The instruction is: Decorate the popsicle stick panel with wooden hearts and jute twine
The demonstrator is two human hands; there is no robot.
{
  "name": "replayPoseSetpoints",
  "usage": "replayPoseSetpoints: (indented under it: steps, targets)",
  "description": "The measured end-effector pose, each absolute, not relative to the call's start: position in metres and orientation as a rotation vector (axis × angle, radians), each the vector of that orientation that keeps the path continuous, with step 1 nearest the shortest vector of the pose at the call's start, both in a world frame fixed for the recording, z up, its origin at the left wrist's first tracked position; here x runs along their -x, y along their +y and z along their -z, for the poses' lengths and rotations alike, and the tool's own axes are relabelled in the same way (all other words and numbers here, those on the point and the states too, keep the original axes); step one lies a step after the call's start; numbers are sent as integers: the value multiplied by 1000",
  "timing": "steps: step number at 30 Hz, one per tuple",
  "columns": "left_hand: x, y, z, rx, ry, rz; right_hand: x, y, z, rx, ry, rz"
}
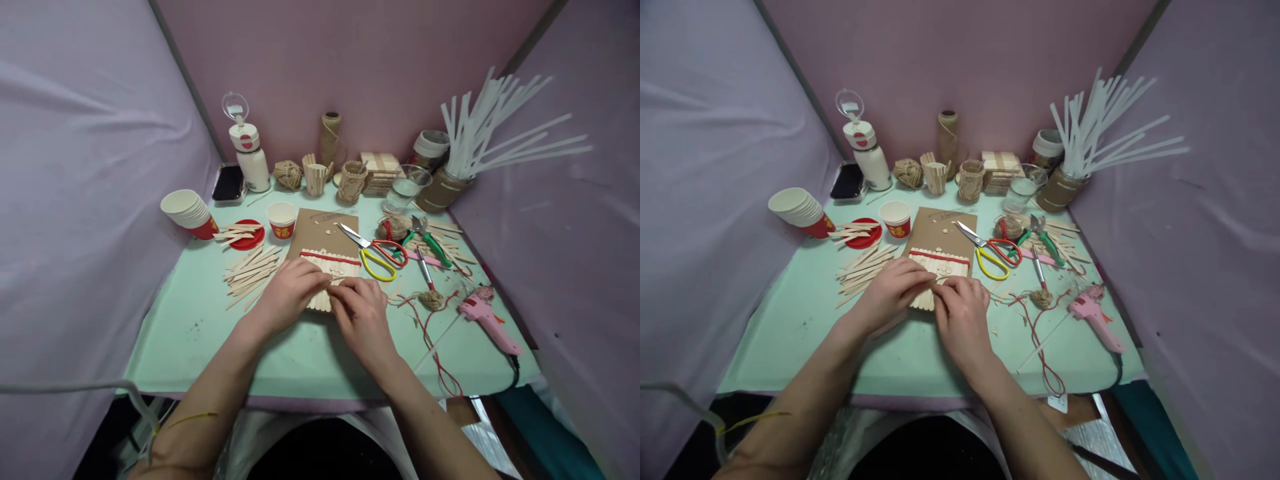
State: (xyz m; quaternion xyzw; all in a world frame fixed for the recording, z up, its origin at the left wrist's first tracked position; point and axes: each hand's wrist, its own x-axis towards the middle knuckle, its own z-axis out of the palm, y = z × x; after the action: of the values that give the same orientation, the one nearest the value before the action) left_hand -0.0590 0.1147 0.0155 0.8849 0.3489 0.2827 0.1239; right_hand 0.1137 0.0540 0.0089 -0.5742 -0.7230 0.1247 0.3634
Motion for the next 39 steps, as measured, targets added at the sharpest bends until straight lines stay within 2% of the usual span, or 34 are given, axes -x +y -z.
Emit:
replayPoseSetpoints:
  steps: [7, 14, 20, 25, 39]
  targets:
    - [58, 136, -19, -2527, 886, -666, -113, 53, -10, 1486, -1862, -337]
    - [57, 137, -11, -2557, 890, -748, -154, 59, -6, 1538, -1755, -286]
    - [58, 136, -7, -2540, 897, -769, -182, 76, 17, 1656, -1756, -435]
    - [57, 133, -9, -2500, 901, -784, -179, 82, 7, 1592, -1777, -469]
    - [56, 131, -11, -2485, 914, -829, -144, 108, -18, 1618, -2059, -108]
